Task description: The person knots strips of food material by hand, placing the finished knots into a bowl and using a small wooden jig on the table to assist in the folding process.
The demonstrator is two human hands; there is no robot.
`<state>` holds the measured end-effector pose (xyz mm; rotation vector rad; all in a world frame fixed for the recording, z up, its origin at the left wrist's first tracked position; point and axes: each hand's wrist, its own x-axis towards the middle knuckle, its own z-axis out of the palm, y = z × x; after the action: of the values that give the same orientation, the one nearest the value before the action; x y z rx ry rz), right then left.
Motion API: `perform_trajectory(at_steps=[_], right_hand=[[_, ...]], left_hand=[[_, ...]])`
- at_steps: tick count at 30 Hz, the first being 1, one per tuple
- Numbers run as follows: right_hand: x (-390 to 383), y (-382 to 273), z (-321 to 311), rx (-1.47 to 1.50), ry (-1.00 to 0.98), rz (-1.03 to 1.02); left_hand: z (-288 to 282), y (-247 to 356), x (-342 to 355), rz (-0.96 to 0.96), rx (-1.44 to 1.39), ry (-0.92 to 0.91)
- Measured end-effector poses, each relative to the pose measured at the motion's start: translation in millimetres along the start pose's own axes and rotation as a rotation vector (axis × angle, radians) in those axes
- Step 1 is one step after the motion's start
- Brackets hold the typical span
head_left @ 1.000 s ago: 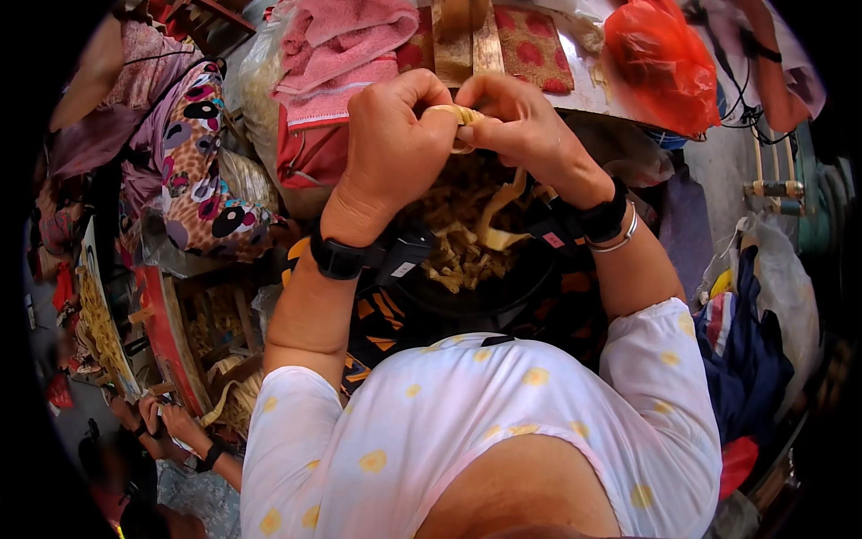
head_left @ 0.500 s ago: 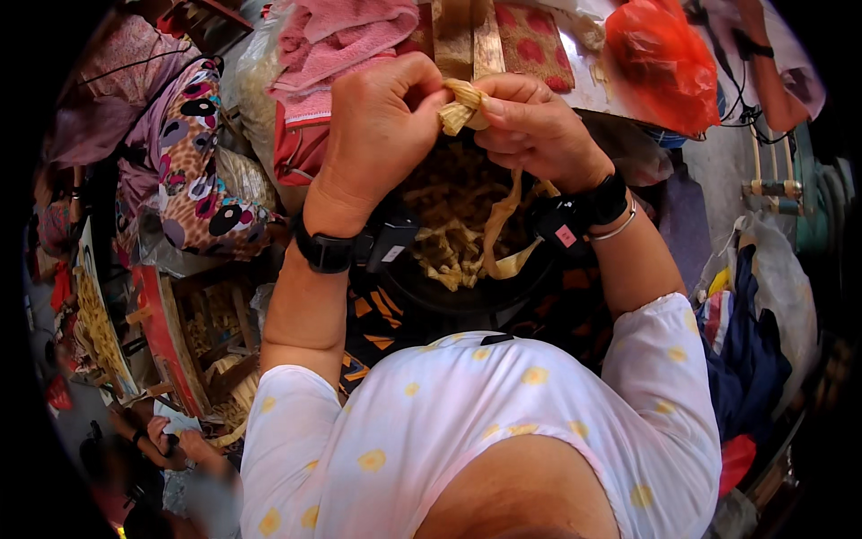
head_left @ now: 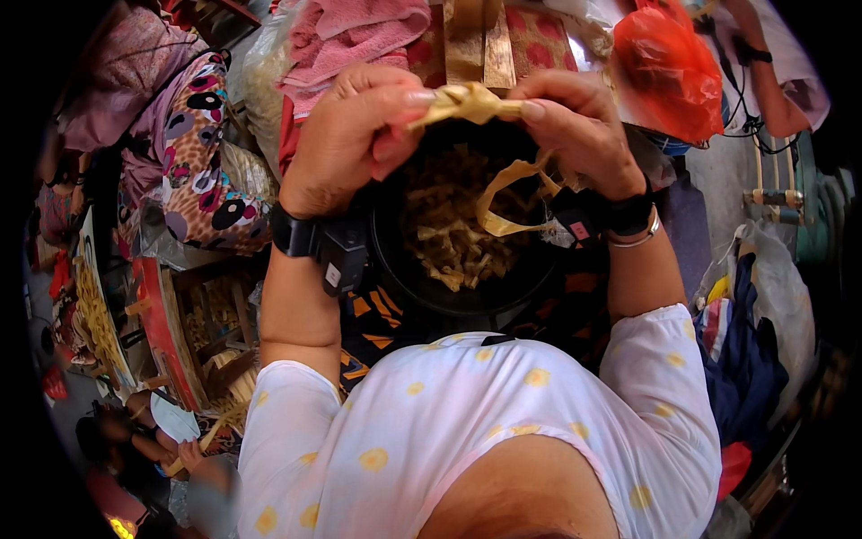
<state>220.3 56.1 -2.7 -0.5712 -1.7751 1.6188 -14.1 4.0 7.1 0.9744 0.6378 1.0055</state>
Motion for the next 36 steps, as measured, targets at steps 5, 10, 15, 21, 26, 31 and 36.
perform_trajectory(at_steps=[5, 10, 15, 21, 26, 31, 36], right_hand=[[-4.9, 6.7, -4.2, -0.040, 0.040, 0.009], [-5.2, 7.5, -0.6, -0.086, 0.012, 0.075], [-11.9, 3.1, -8.2, -0.108, 0.078, -0.049], [-7.6, 10.6, -9.9, -0.172, 0.065, 0.013], [-3.5, 16.5, -2.4, -0.213, 0.063, 0.020], [-2.5, 7.7, -5.9, -0.402, 0.004, -0.020], [15.9, 13.4, -20.5, -0.505, 0.151, -0.053]], left_hand=[[2.9, -0.6, 1.7, -0.031, 0.210, -0.007], [2.5, 6.6, -4.2, -0.033, 0.485, -0.025], [-1.9, -3.4, -4.2, -0.010, 0.325, -0.081], [-11.8, 0.8, 4.4, 0.030, 0.962, 0.075], [17.0, -15.6, 14.8, 0.284, 1.109, 0.084], [9.4, -18.8, 20.1, 0.059, 1.152, -0.160], [0.0, -23.5, 41.6, 0.160, 1.187, 0.168]])
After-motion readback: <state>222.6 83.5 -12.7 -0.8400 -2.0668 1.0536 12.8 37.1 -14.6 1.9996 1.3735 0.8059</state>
